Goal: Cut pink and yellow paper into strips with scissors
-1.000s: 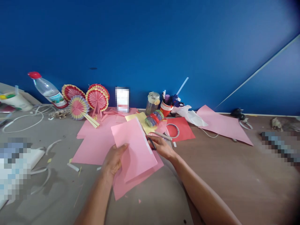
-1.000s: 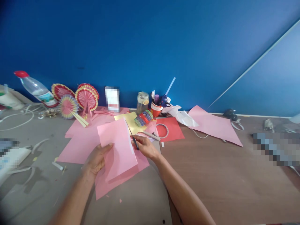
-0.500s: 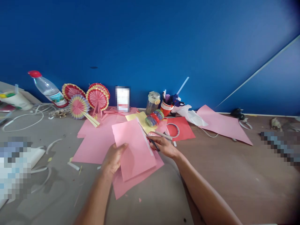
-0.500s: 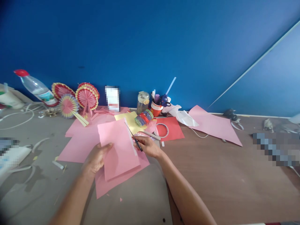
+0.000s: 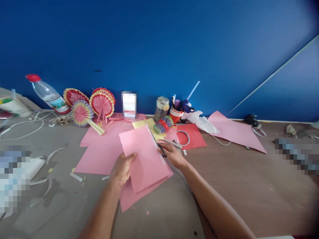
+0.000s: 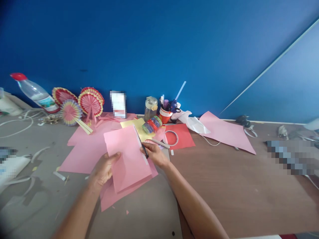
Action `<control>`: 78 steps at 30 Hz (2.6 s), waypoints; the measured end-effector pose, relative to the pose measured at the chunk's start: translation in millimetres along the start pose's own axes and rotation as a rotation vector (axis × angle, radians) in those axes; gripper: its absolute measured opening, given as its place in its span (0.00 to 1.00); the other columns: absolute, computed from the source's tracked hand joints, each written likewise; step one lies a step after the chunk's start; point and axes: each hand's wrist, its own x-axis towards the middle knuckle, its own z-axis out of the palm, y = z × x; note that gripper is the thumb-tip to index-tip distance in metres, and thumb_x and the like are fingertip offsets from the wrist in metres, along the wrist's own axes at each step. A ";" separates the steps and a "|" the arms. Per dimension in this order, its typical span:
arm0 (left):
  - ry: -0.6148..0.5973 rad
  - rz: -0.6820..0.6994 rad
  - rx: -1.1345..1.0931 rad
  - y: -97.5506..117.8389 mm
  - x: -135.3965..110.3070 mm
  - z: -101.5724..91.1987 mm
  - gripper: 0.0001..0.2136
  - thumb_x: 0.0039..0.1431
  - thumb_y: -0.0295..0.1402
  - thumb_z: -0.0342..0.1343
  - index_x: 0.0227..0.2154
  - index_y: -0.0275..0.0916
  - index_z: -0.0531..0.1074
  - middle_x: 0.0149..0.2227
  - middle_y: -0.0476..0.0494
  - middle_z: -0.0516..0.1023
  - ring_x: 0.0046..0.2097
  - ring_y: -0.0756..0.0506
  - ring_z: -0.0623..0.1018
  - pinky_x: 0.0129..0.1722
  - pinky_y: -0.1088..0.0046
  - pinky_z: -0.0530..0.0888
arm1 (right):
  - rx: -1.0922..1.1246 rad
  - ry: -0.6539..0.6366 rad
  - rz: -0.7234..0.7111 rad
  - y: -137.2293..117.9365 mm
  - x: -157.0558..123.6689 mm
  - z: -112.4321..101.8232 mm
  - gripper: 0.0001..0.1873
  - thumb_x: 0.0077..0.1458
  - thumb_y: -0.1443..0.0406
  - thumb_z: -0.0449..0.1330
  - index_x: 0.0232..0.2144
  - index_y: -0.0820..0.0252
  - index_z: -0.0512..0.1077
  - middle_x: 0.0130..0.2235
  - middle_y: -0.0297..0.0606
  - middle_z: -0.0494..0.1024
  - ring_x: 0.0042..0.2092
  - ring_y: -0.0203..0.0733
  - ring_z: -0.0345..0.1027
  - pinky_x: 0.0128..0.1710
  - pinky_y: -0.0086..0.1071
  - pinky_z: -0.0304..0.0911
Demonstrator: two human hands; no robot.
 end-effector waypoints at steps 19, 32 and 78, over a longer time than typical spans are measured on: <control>0.002 0.038 -0.032 -2.6 0.6 0.5 0.25 0.38 0.27 0.69 0.44 0.32 0.73 0.35 0.40 0.82 0.34 0.41 0.82 0.37 0.67 0.78 | 0.042 0.056 0.022 -6.2 -1.7 9.8 0.23 0.55 0.48 0.53 0.21 0.57 0.54 0.24 0.29 0.50 0.26 0.34 0.43 0.26 0.30 0.45; 0.045 0.049 -0.011 -1.8 2.6 -2.4 0.19 0.37 0.27 0.68 0.37 0.32 0.75 0.31 0.41 0.82 0.32 0.42 0.81 0.36 0.68 0.78 | 0.042 0.031 0.006 -13.9 -3.8 11.2 0.19 0.56 0.52 0.52 0.21 0.57 0.54 0.24 0.28 0.49 0.27 0.33 0.42 0.27 0.30 0.43; 0.189 0.213 -0.193 12.3 23.4 -34.4 0.14 0.46 0.18 0.60 0.38 0.33 0.75 0.30 0.48 0.81 0.28 0.49 0.80 0.28 0.76 0.79 | -0.095 -0.215 0.089 -23.8 -26.7 -3.2 0.07 0.52 0.62 0.55 0.29 0.60 0.67 0.23 0.27 0.54 0.26 0.32 0.46 0.25 0.28 0.44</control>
